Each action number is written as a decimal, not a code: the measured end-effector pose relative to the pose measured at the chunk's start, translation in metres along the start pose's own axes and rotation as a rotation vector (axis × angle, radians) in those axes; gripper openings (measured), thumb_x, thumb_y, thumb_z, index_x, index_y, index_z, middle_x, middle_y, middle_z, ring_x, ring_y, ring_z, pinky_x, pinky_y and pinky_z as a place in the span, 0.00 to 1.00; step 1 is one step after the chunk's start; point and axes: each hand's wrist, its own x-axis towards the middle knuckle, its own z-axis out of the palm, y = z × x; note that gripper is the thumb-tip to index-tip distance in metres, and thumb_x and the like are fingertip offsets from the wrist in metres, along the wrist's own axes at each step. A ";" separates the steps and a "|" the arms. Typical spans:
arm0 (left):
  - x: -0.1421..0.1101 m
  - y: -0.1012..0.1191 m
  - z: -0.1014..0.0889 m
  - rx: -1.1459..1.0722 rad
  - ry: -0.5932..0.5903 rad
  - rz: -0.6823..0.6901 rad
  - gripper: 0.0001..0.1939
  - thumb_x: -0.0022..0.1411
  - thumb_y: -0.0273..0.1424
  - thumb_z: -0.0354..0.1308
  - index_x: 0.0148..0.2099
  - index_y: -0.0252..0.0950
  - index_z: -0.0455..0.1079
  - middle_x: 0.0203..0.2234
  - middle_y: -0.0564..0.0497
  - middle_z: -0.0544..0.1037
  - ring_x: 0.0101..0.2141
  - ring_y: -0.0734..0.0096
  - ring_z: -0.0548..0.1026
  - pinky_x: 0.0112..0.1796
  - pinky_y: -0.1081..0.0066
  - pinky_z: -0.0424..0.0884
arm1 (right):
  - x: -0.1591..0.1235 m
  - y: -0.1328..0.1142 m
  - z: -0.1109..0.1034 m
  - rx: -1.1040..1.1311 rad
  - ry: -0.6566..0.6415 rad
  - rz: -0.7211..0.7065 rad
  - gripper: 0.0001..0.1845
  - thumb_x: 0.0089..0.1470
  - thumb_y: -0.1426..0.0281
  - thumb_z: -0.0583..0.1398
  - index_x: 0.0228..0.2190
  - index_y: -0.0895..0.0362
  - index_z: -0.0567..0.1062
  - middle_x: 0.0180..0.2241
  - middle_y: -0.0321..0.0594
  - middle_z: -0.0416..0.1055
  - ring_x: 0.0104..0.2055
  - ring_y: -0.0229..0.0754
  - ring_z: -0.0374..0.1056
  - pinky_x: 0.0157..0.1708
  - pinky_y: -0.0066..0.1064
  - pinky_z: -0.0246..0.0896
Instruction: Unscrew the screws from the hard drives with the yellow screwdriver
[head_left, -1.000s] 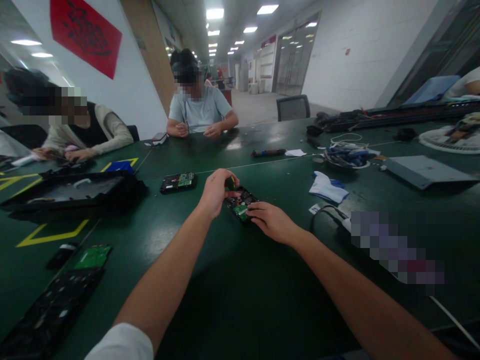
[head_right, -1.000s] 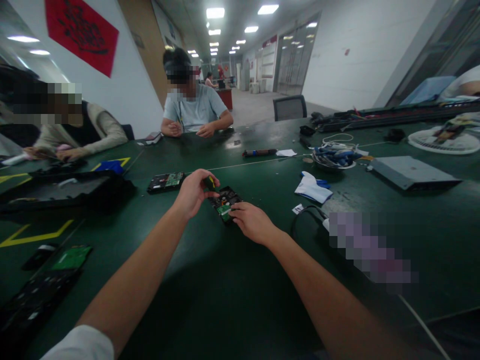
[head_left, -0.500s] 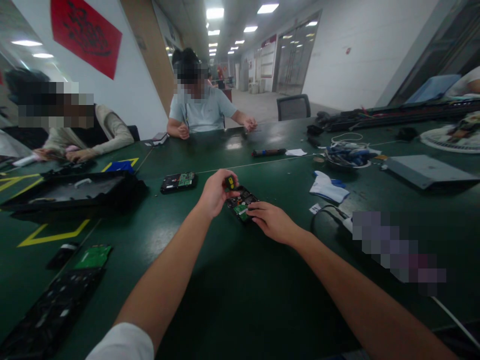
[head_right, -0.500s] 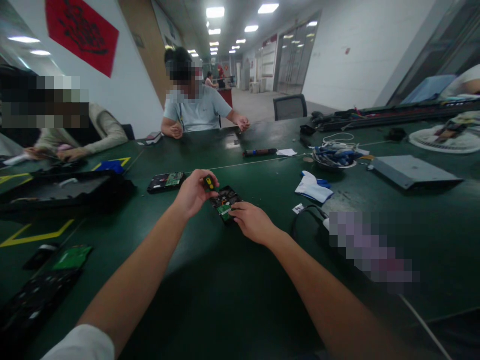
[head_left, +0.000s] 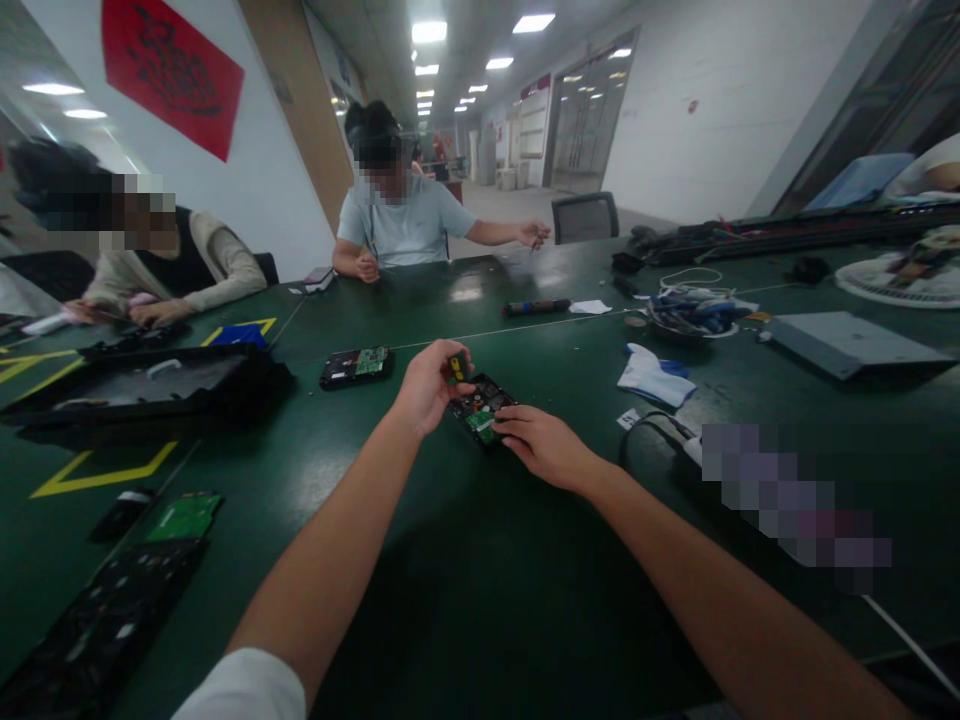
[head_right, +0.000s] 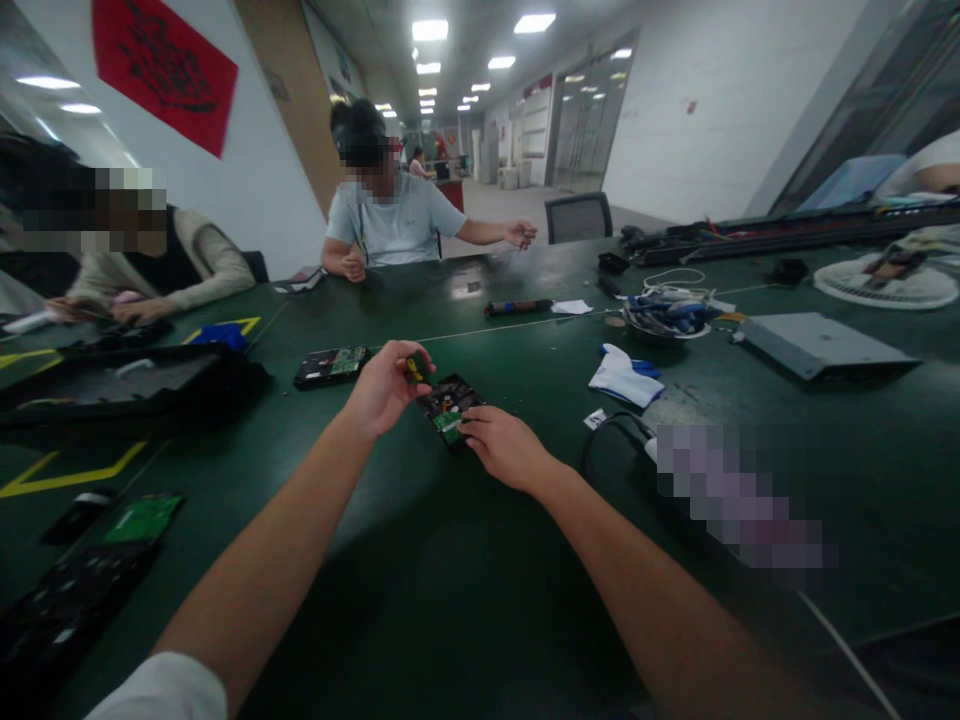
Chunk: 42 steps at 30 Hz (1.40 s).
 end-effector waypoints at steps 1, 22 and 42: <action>0.000 -0.001 -0.001 0.078 0.041 0.076 0.09 0.51 0.36 0.62 0.31 0.35 0.74 0.30 0.49 0.74 0.32 0.69 0.73 0.21 0.77 0.67 | 0.000 0.000 0.000 -0.006 -0.008 0.001 0.17 0.66 0.75 0.59 0.52 0.56 0.82 0.58 0.50 0.76 0.61 0.53 0.71 0.63 0.53 0.68; -0.008 0.000 0.009 0.100 -0.062 0.055 0.09 0.54 0.36 0.59 0.33 0.36 0.74 0.28 0.48 0.74 0.31 0.66 0.73 0.21 0.75 0.68 | 0.004 -0.007 -0.001 -0.101 -0.034 -0.053 0.14 0.66 0.74 0.60 0.51 0.59 0.81 0.55 0.53 0.77 0.60 0.54 0.71 0.63 0.52 0.67; -0.003 -0.002 0.006 0.089 -0.011 0.075 0.07 0.54 0.36 0.58 0.32 0.38 0.68 0.25 0.51 0.72 0.29 0.67 0.73 0.21 0.73 0.71 | 0.007 -0.005 0.004 -0.110 -0.044 0.007 0.16 0.65 0.77 0.61 0.53 0.59 0.80 0.57 0.52 0.75 0.60 0.54 0.69 0.61 0.50 0.67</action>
